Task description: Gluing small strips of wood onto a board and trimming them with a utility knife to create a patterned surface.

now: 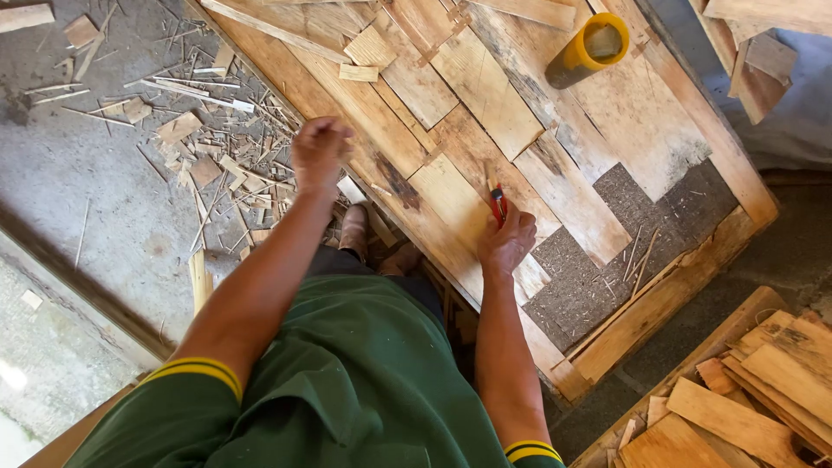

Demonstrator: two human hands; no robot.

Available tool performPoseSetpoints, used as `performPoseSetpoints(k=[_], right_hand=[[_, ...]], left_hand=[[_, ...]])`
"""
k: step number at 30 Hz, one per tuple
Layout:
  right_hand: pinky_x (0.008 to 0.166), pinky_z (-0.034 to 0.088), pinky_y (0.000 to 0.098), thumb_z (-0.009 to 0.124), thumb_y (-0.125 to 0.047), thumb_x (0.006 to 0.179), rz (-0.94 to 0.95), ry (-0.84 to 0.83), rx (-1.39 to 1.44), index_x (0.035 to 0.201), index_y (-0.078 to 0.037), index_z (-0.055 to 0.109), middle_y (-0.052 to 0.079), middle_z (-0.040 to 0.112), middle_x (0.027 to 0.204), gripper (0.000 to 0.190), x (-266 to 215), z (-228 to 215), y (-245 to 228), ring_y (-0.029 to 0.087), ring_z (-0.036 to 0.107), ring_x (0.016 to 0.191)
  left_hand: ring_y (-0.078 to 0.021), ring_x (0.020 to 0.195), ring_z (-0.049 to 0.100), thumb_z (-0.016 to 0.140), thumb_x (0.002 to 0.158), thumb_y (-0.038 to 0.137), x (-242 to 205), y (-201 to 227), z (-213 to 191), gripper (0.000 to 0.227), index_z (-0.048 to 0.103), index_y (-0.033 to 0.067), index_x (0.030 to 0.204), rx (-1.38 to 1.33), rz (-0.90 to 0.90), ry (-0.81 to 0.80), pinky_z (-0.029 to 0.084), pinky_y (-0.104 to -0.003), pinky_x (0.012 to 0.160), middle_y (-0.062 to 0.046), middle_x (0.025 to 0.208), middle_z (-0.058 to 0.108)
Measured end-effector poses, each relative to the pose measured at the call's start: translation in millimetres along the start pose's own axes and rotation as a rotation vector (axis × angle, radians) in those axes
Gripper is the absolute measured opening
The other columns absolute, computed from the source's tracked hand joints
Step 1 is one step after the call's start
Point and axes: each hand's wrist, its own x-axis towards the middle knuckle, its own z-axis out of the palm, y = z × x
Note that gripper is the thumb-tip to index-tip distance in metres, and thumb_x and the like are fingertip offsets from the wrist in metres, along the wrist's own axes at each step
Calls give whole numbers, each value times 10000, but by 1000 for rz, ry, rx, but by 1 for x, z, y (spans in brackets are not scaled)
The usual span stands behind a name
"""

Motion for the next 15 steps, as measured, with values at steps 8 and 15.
performPoseSetpoints(k=[8,15], right_hand=[[852,520,465,733,-86,879,-223,-122,295,1258,-73,659,157,654,1109,386,0,14,-55,313,637,1003],[1107,512,362,666,-132,1009,-297,-824,1256,1423,-15,526,96,676,1321,452,-9,-17,-179,196,645,1242]], left_hand=[[-146,717,719,767,975,355,-22,12,-72,300,689,71,920,-444,-284,-473,580,-275,651,-100,881,740],[-155,663,669,692,981,508,-37,12,-64,485,705,23,977,-411,-347,-703,555,-271,637,-120,837,741]])
